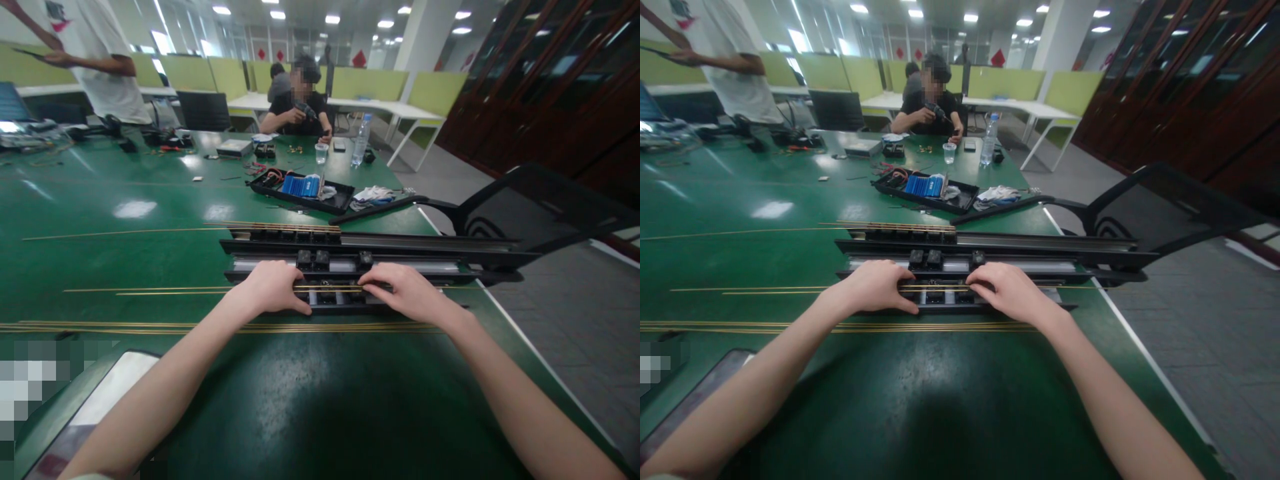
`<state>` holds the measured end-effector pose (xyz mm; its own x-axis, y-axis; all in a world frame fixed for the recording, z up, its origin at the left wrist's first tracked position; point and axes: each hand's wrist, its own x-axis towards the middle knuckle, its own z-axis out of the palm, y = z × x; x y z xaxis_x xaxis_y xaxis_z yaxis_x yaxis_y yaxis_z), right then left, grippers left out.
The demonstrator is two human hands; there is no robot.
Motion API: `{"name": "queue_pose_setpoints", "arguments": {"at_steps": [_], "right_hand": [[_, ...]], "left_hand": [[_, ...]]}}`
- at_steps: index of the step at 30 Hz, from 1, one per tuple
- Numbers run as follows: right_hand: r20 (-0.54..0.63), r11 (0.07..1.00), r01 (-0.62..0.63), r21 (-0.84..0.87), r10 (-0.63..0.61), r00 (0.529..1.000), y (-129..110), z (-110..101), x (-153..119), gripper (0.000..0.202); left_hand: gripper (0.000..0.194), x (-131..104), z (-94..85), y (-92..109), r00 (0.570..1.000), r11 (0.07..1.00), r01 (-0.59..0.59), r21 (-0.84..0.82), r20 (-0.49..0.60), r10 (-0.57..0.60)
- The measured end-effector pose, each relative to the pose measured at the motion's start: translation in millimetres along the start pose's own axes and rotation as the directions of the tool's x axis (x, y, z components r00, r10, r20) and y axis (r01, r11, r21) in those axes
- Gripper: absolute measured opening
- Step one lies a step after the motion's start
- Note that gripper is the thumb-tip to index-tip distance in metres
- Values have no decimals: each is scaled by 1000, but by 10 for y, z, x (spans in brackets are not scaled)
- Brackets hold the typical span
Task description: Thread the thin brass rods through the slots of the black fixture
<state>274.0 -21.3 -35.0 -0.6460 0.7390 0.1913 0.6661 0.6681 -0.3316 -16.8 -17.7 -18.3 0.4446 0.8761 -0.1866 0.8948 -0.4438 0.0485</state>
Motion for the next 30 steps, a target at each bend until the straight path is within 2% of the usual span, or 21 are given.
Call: {"name": "queue_pose_setpoints", "arguments": {"at_steps": [20, 30], "right_hand": [[-1, 999, -26, 44, 26, 1000, 51, -4, -5, 17], [26, 998, -43, 42, 42, 999, 62, -58, -15, 16]], "left_hand": [[73, 7, -4, -10, 999, 1000, 20, -17, 28, -20], [77, 5, 11, -26, 1000, 1000, -8, 2, 6, 8]]}}
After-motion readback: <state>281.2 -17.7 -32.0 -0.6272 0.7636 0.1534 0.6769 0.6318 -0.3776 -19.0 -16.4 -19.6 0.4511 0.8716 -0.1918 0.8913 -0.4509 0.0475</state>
